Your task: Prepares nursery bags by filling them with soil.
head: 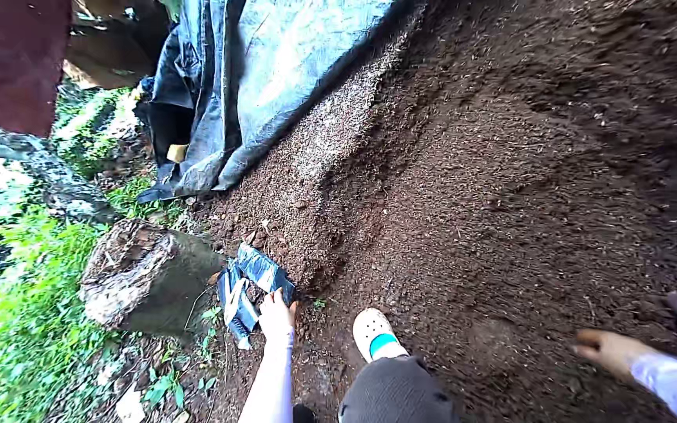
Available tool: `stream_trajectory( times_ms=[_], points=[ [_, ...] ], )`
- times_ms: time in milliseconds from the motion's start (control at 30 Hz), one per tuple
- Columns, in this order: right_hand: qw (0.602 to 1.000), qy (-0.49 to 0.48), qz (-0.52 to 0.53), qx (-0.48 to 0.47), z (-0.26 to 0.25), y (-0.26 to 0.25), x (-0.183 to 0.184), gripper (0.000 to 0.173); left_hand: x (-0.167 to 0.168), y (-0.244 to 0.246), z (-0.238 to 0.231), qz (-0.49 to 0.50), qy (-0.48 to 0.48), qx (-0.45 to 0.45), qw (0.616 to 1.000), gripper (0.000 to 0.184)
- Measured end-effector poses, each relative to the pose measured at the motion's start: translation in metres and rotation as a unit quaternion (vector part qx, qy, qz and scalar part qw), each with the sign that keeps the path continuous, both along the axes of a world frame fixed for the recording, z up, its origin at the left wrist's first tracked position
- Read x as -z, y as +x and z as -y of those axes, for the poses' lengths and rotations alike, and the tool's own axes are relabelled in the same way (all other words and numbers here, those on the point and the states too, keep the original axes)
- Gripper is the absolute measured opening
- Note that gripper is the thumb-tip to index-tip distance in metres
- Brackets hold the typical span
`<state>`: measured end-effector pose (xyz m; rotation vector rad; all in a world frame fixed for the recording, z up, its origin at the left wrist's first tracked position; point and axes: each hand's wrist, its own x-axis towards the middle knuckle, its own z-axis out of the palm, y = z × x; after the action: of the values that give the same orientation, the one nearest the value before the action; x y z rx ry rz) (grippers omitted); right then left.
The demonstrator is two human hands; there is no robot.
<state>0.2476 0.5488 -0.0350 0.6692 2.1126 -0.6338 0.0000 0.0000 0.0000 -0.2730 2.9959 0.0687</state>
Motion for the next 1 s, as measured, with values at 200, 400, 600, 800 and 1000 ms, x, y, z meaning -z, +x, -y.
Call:
stream_trajectory(
  times_ms=[200, 400, 600, 800, 1000],
  points=[
    [0.992, -0.068, -0.011, 0.102, 0.013, 0.060, 0.039, 0.039, -0.004, -0.020, -0.002, -0.020, -0.005, -0.034, 0.999, 0.028],
    [0.980, -0.073, -0.105, 0.150, 0.041, 0.020, 0.024, 0.037, -0.013, -0.011, -0.002, -0.031, 0.082, -0.043, 0.995, 0.058],
    [0.970, -0.143, -0.175, 0.093, 0.100, -0.008, -0.020, 0.037, -0.002, -0.017, -0.003, -0.015, -0.034, 0.013, 0.999, 0.035],
    [0.967, -0.148, -0.185, 0.098, 0.088, 0.023, -0.021, 0.038, -0.015, -0.030, 0.005, -0.023, 0.104, -0.092, 0.990, 0.034],
    [0.962, -0.155, -0.211, 0.080, 0.121, -0.019, -0.059, 0.036, -0.020, 0.011, -0.036, -0.127, 0.481, -0.035, 0.867, 0.019]
  ],
)
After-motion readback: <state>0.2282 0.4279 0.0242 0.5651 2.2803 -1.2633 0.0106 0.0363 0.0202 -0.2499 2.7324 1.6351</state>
